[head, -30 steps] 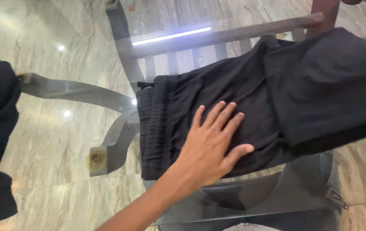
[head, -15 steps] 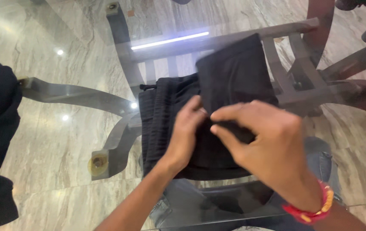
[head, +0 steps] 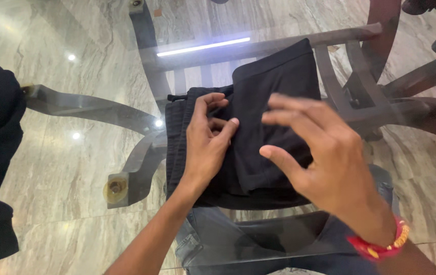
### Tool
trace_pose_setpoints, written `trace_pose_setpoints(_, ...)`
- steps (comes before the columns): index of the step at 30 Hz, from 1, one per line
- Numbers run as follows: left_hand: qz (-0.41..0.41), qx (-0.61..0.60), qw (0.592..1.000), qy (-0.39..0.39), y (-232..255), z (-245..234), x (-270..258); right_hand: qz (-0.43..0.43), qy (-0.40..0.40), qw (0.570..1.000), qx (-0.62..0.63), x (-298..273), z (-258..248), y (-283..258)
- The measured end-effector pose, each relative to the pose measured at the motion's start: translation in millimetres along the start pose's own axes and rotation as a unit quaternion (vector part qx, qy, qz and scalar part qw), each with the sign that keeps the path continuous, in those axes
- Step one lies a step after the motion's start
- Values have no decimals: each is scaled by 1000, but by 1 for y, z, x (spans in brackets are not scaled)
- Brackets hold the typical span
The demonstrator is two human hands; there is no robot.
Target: The person folds a pair of black pants by hand on a glass table and then places them inside an open red suitcase containing other garments.
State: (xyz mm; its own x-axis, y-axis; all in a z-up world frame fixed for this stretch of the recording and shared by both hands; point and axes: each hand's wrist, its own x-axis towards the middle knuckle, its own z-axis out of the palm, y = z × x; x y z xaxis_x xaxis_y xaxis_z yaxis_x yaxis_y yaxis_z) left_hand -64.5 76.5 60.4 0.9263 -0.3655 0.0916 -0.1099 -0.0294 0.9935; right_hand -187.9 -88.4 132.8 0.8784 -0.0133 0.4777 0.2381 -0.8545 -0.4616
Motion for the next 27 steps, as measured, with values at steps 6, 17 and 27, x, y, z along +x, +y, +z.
trace_pose_setpoints(6,215,489,832,152,18,-31,2,-1,-149,984,-98,-2,26,31)
trace_pose_setpoints(17,-26,534,828,168,-43,-184,25,24,-136,986,-92,-8,28,36)
trace_pose_setpoints(27,144,402,903,-37,-17,-83,10,253,-11,955,-153,-28,10,49)
